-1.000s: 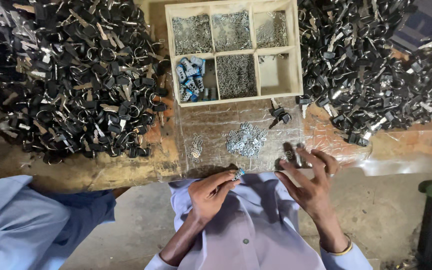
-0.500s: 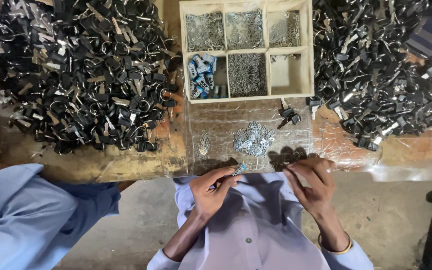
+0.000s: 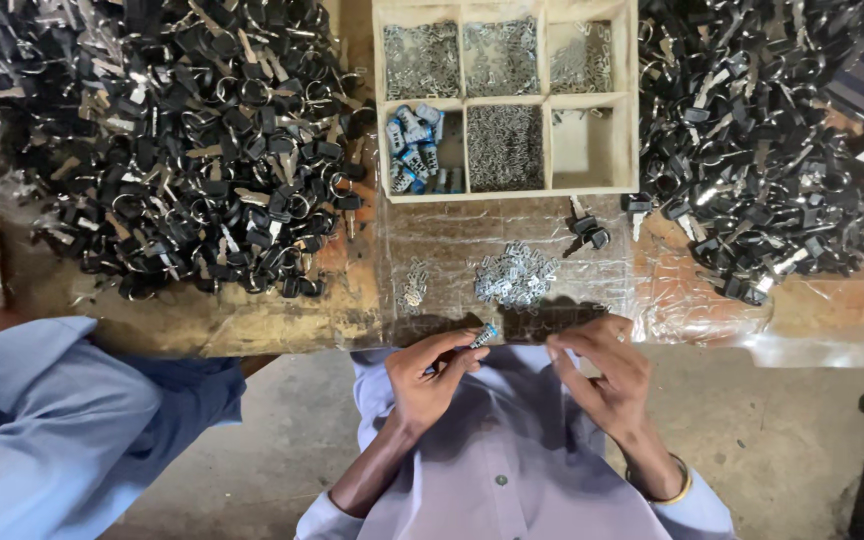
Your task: The person sits at a workbench covered with piles of small black and metal parts and assembles small blue-and-silver electrical components by hand, fitting pieces together one at a time and placing the finished assemblies into a compartmented tray. At the end the person lifts and rearranges the filled tray.
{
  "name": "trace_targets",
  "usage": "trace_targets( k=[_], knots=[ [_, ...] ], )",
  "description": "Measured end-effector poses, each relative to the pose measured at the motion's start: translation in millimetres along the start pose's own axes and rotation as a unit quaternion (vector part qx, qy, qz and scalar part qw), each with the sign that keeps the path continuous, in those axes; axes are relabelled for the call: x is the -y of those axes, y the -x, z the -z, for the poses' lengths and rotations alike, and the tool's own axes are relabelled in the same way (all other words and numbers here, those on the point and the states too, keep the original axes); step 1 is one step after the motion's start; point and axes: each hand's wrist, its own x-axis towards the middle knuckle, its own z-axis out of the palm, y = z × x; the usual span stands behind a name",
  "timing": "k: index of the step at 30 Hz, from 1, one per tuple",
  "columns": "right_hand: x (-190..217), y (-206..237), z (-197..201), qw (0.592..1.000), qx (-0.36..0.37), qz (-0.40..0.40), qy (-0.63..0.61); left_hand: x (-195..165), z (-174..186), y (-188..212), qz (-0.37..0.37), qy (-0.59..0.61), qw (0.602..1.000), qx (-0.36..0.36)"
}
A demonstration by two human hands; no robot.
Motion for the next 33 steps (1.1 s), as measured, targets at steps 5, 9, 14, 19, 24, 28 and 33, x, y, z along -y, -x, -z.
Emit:
trace_targets(
  k=[5,9,14,19,24,28,33],
  knots=[
    [8.1,-9.8,-17.4,1.0,-0.007,-0.009,-0.026,-0.9,-2.9,-3.2,-0.003,-0.012,1.0,-0.013],
    [15.1,-11.2,-31.8,0.998,-0.003,-0.016,-0.061,-1.6,-3.1,-2.9,-0.006,-0.026,1.0,-0.011],
    [17.3,-9.4,-41.6,1.0,0.002,0.018,-0.023,-0.1,-2.6,-4.9,-0.068,-0.071,0.995,-0.02],
    [19.8,-4.1,-48.0,0.997,-0.033,-0.005,-0.065,-2.6,-2.3,-7.6,-0.109,-0.117,0.987,-0.025],
    [24.0,-5.5,-51.0,0.999,-0.032,0.014,0.006,-7.2,0.5,-8.3,-0.157,-0.174,0.972,-0.001],
    [31.9,-13.5,-42.7,0.997,0.01,0.007,0.075,-8.7,3.0,-9.4,-0.206,-0.208,0.956,0.009],
    [19.4,-35.1,-20.2,0.987,0.154,-0.039,0.0,-14.2,11.7,-11.7,-0.174,-0.146,0.971,0.074]
  ],
)
